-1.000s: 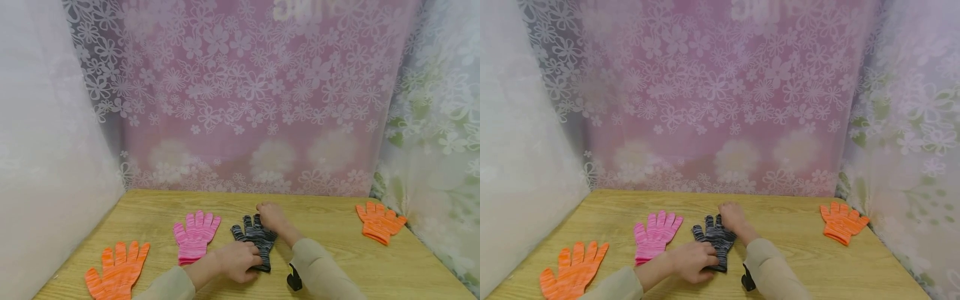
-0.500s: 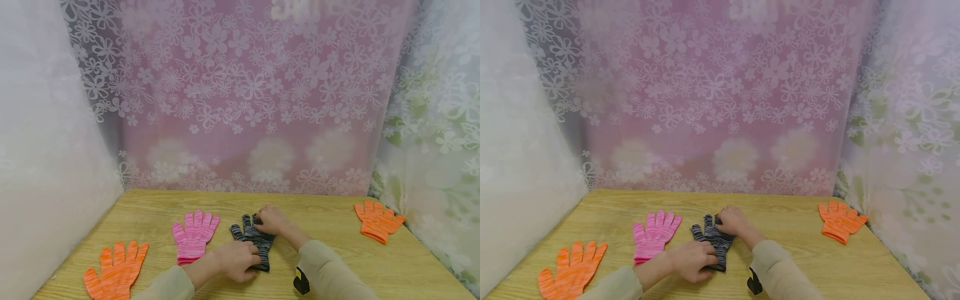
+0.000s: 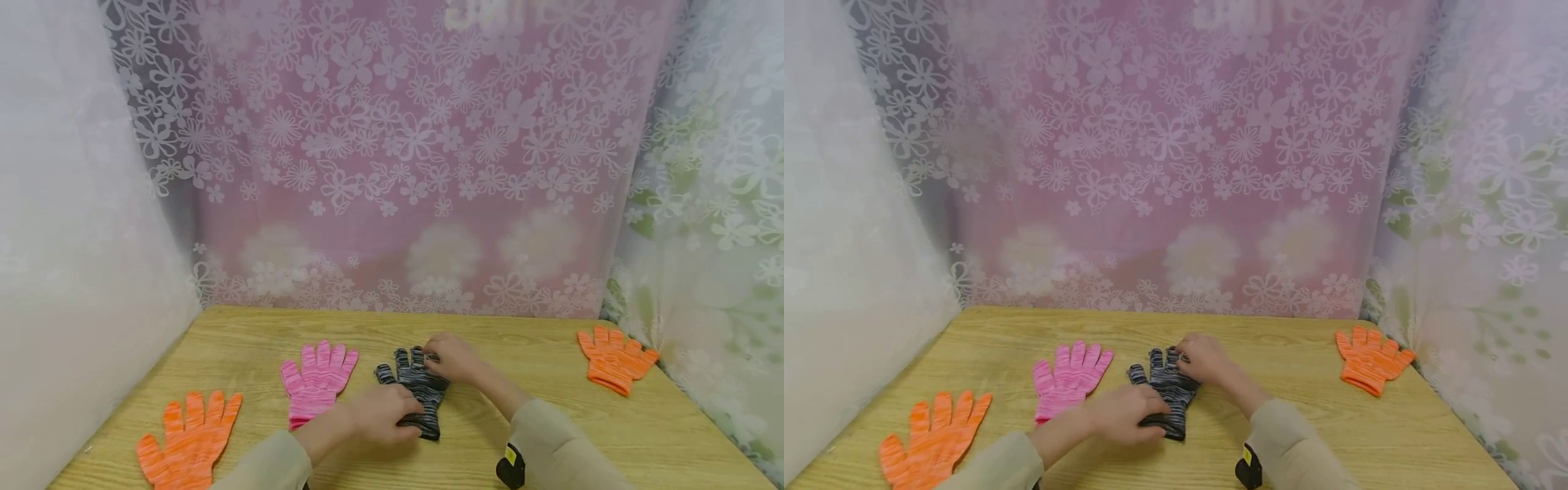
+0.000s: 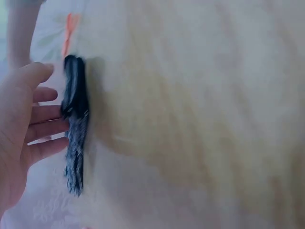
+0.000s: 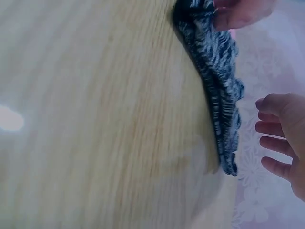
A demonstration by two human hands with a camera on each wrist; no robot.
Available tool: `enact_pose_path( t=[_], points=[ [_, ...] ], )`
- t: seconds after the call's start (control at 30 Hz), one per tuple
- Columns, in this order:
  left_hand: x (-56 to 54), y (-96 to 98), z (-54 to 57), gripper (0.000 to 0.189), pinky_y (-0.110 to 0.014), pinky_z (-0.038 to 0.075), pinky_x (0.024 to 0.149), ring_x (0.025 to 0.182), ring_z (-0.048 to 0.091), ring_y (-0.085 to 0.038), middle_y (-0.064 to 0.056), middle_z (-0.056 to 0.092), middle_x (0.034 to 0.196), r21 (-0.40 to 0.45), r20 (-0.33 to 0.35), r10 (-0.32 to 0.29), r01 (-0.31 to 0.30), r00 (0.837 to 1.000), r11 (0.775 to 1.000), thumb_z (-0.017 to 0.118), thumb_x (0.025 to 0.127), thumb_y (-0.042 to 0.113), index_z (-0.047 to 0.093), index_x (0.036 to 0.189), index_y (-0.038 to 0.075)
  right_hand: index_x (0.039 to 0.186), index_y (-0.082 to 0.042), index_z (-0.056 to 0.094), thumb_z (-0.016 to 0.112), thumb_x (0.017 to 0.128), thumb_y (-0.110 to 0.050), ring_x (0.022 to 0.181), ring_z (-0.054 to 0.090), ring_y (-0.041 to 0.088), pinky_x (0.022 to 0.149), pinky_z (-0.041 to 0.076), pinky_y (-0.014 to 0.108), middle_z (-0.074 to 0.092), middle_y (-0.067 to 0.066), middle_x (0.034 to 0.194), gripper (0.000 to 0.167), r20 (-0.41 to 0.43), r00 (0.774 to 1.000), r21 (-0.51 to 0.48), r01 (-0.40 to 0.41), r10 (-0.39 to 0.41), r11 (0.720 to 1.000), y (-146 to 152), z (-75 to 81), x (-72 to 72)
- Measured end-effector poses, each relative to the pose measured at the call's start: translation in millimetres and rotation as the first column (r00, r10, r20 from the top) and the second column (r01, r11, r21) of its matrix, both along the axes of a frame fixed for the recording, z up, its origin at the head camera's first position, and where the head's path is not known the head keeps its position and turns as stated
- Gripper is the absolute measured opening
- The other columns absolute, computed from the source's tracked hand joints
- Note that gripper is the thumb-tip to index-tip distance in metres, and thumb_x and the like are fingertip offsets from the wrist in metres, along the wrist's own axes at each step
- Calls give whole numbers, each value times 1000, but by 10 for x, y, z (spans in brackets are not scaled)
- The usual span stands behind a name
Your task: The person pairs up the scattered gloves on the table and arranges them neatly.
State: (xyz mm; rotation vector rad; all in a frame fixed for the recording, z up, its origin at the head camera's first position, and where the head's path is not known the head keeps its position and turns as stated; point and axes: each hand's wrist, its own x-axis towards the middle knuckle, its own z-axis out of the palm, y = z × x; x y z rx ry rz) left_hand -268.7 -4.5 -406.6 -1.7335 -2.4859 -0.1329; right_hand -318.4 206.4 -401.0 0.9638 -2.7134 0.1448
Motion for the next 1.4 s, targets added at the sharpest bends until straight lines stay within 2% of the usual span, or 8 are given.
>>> enact_pose_path(
  t=[0.23, 0.4, 0.53, 0.63, 0.77, 0.93, 1.13, 1.4],
  points=[
    [-268, -65, 175, 12, -20, 45, 63, 71, 58, -8, 1, 64, 80, 194, 27, 215, -216, 976, 957, 60, 90, 18, 68, 89, 10, 93, -6, 70, 70, 81, -14, 82, 61, 17, 74, 48, 32, 66, 3, 88, 15, -37, 981, 71, -189, 192, 980, 73, 132, 278],
    [-466, -28, 261, 10, -23, 46, 61, 67, 58, -11, -1, 64, 77, 236, 61, 373, -377, 926, 896, 60, 88, 11, 69, 88, 6, 95, -8, 69, 71, 81, -17, 84, 60, 12, 74, 48, 25, 65, 0, 91, 17, -46, 954, 98, -292, 298, 951, 11, 125, 488],
    [-605, 49, 227, 16, -23, 31, 50, 51, 37, -9, 3, 46, 60, 221, 60, 471, -472, 880, 854, 57, 87, 9, 60, 72, 10, 95, -11, 70, 70, 82, -19, 87, 60, 8, 74, 47, 20, 64, -3, 94, 15, -28, 936, 111, -345, 350, 932, -65, 71, 615],
    [-675, 105, 178, 16, -25, 34, 50, 53, 41, -11, 2, 49, 61, 203, 43, 532, -529, 846, 824, 59, 86, 9, 58, 69, 10, 94, -14, 71, 68, 84, -21, 87, 60, 6, 75, 46, 17, 64, -4, 95, 13, -6, 923, 116, -382, 385, 917, -122, 15, 666],
    [-755, 178, 80, 10, -31, 46, 59, 65, 59, -17, -1, 64, 73, 178, -23, 570, -558, 821, 811, 63, 83, 13, 65, 73, 11, 95, -16, 71, 67, 85, -22, 87, 60, 5, 75, 45, 16, 64, -4, 97, 13, 14, 907, 139, -418, 420, 898, -165, -34, 698],
    [-851, 271, -50, 19, -33, 47, 58, 63, 60, -20, -2, 60, 65, 132, -95, 579, -566, 810, 814, 64, 82, 15, 59, 64, 12, 98, -16, 70, 68, 84, -22, 89, 59, 6, 76, 45, 16, 63, -3, 99, 15, 12, 892, 190, -446, 452, 875, -150, -55, 702],
    [-889, 297, -136, 16, -36, 49, 65, 71, 61, -25, -5, 63, 75, 102, -40, 616, -610, 787, 786, 61, 81, 10, 59, 65, 11, 99, -16, 70, 71, 81, -22, 90, 58, 7, 75, 45, 16, 63, -4, 100, 19, -20, 881, 225, -456, 472, 861, -151, -71, 710],
    [-888, 322, -117, 18, -36, 49, 67, 74, 61, -24, -6, 63, 76, 77, 23, 633, -633, 773, 770, 60, 81, 4, 56, 65, 11, 100, -16, 70, 71, 81, -20, 90, 56, 7, 75, 43, 15, 61, -4, 102, 20, 7, 884, 186, -460, 467, 868, -95, -88, 725]
  ],
)
